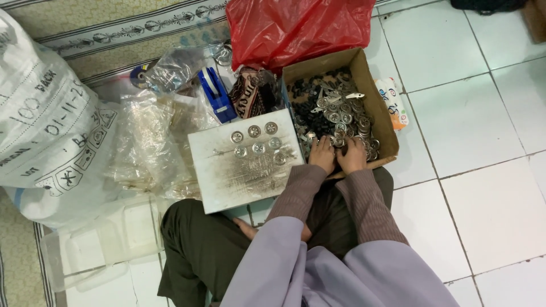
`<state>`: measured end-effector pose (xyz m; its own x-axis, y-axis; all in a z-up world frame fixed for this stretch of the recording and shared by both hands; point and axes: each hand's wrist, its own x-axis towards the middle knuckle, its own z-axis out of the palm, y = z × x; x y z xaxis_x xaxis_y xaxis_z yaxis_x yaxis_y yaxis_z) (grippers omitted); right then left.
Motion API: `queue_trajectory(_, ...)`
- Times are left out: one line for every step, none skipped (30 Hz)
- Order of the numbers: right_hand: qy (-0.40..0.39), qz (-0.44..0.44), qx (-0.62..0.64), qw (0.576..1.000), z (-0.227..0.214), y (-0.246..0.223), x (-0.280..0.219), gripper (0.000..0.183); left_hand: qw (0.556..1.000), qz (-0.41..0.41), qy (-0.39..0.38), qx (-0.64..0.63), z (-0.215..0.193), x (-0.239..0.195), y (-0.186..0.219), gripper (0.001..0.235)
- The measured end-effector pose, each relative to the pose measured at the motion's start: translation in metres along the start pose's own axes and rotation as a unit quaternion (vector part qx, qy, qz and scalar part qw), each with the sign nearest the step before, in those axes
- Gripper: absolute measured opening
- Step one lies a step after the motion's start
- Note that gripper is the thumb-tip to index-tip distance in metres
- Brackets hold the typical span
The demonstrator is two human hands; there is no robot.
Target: Organizing and arranging small decorative metal components onto a template board while sitting on the floor.
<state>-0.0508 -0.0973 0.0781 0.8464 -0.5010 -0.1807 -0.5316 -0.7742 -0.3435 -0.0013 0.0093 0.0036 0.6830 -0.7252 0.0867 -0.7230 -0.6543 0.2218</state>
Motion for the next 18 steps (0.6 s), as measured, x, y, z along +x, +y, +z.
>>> queue_trajectory(0.000,0.000,0.000,1.000,0.004,0.003,0.001,0.055,1.000,0.000,0.000,0.000,-0.006,-0.001,0.000,0.035)
queue_trajectory(-0.001,-0.020,0.017,1.000,0.008,0.006,0.003,0.051,1.000,0.006,0.016,-0.001,-0.013,0.000,0.000,0.031)
queue_trajectory(-0.003,-0.040,0.035,0.999,0.011,0.010,0.005,0.048,0.999,0.013,0.031,-0.003,-0.019,0.000,0.000,0.028)
queue_trajectory(-0.003,-0.040,0.035,0.999,0.013,0.012,0.005,0.048,0.999,0.012,0.032,-0.003,0.002,0.003,-0.001,0.028)
queue_trajectory(0.011,-0.075,0.062,0.995,0.015,0.015,0.005,0.040,0.997,-0.018,0.073,-0.028,0.023,0.006,-0.001,0.021)
queue_trajectory(0.024,-0.109,0.090,0.990,0.017,0.017,0.005,0.033,0.991,-0.048,0.114,-0.053,0.044,0.009,-0.002,0.019)
queue_trajectory(0.024,-0.110,0.090,0.990,0.015,0.017,0.004,0.033,0.991,-0.049,0.114,-0.052,0.040,0.008,0.000,0.019)
queue_trajectory(0.015,-0.119,0.153,0.981,0.014,0.017,0.004,0.034,0.984,-0.085,0.137,-0.070,0.035,0.008,0.002,0.021)
queue_trajectory(0.007,-0.128,0.215,0.968,0.012,0.017,0.004,0.037,0.976,-0.121,0.161,-0.087,0.030,0.007,0.003,0.024)
queue_trajectory(0.007,-0.130,0.215,0.968,0.020,0.023,0.008,0.037,0.975,-0.122,0.161,-0.087,0.018,0.005,0.002,0.024)
queue_trajectory(-0.001,-0.125,0.311,0.942,0.027,0.029,0.011,0.036,0.971,-0.132,0.137,-0.149,0.007,0.002,0.000,0.033)
queue_trajectory(-0.009,-0.119,0.403,0.907,0.035,0.036,0.015,0.035,0.961,-0.140,0.112,-0.210,-0.005,0.000,-0.002,0.042)
queue_trajectory(-0.009,-0.120,0.403,0.907,0.037,0.041,0.018,0.035,0.961,-0.141,0.113,-0.210,-0.025,-0.004,-0.003,0.042)
queue_trajectory(-0.016,-0.093,0.445,0.890,0.040,0.046,0.020,0.029,0.939,-0.147,0.097,-0.295,-0.045,-0.007,-0.003,0.040)
queue_trajectory(-0.022,-0.065,0.486,0.871,0.043,0.051,0.022,0.025,0.910,-0.151,0.081,-0.378,-0.064,-0.011,-0.004,0.040)
queue_trajectory(-0.023,-0.066,0.486,0.871,0.044,0.051,0.021,0.025,0.909,-0.152,0.082,-0.378,-0.075,-0.015,-0.005,0.040)
queue_trajectory(-0.028,-0.041,0.521,0.852,0.045,0.051,0.019,0.024,0.893,-0.148,0.082,-0.416,-0.085,-0.018,-0.006,0.041)
queue_trajectory(-0.033,-0.017,0.556,0.830,0.047,0.049,0.019,0.025,0.876,-0.144,0.084,-0.452,-0.096,-0.021,-0.008,0.044)
